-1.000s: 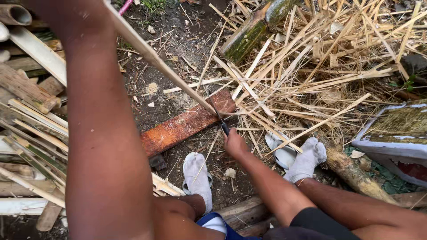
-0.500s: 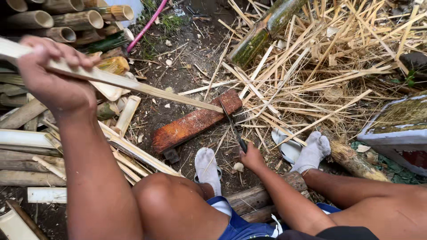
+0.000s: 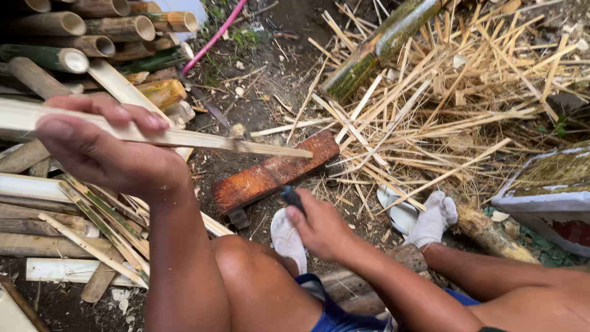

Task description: The person sits and uses a knife to sharpen the ends of bamboo sticks, holding each stick against a wooden block and scraping the blade to create a point. The person repeatedly picks up sticks, sharpens them, and places them aside.

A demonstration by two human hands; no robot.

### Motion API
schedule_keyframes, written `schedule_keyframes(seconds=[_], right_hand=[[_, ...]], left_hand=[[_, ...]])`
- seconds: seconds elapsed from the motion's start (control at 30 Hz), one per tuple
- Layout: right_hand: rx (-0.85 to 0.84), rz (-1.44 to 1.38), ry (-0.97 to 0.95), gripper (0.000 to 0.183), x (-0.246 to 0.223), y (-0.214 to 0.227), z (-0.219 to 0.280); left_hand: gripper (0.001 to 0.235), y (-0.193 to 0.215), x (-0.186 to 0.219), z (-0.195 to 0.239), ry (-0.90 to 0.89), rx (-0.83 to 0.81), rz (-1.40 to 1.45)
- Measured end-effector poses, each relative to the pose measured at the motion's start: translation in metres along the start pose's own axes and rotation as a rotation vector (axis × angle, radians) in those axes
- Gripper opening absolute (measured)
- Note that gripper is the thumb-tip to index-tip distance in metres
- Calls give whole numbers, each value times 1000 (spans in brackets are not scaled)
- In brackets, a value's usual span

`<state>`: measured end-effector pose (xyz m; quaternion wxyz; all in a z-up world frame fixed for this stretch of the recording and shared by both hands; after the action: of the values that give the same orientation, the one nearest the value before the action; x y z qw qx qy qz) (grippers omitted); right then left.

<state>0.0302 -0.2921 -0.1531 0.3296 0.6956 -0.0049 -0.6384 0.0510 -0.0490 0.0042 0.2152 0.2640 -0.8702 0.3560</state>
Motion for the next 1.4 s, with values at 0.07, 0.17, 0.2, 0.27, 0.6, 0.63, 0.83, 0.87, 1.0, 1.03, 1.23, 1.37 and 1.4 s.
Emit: schedule_keyframes(seconds=[0.07, 0.17, 0.2, 0.27, 0.6, 0.63, 0.83, 0.87, 1.0, 1.03, 1.23, 1.37, 1.4], right_hand=[[92, -50, 269, 38, -42, 16, 22], [92, 19, 182, 35, -66, 12, 7], [69, 67, 83, 34, -66, 10, 0], [29, 22, 100, 37, -65, 9, 8], [11, -13, 29, 34, -37, -5, 7], [76, -16, 166, 35, -34, -7, 10], [48, 192, -216, 31, 21, -25, -41], [0, 162, -281, 30, 27, -23, -40], [146, 9, 304, 32, 39, -39, -7], [165, 31, 303, 33, 51, -45, -8], [140, 361, -248, 37, 150, -67, -75], [20, 111, -157, 36, 154, -66, -47], [70, 126, -83, 35, 155, -66, -46]], left_hand=[[53, 3, 4, 3, 56, -58, 49], [54, 9, 9, 6, 108, -83, 101], [54, 11, 9, 7, 126, -73, 120], [52, 17, 8, 4, 164, -20, 142], [42, 29, 9, 3, 95, -23, -23], [44, 31, 11, 6, 123, -53, -4], [50, 32, 11, 6, 142, 6, -23], [49, 32, 9, 3, 128, 21, -34], [46, 37, 5, 4, 90, 61, -85], [44, 37, 4, 7, 92, 61, -94], [47, 27, 6, 2, 81, 63, -106], [45, 17, 7, -1, 38, 50, -115], [44, 14, 7, 1, 35, 42, -111]])
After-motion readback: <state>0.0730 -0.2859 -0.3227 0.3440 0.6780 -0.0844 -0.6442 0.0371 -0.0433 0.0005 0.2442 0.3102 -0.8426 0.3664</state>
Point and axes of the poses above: each hand's wrist, its own z-axis away from the middle knuckle, its own y-axis out of the back of the hand, x = y × z, the point moved 1 cm from there along -z, towards the middle knuckle, and after that the axes turned 10 degrees about x, right-handed, at the moved point
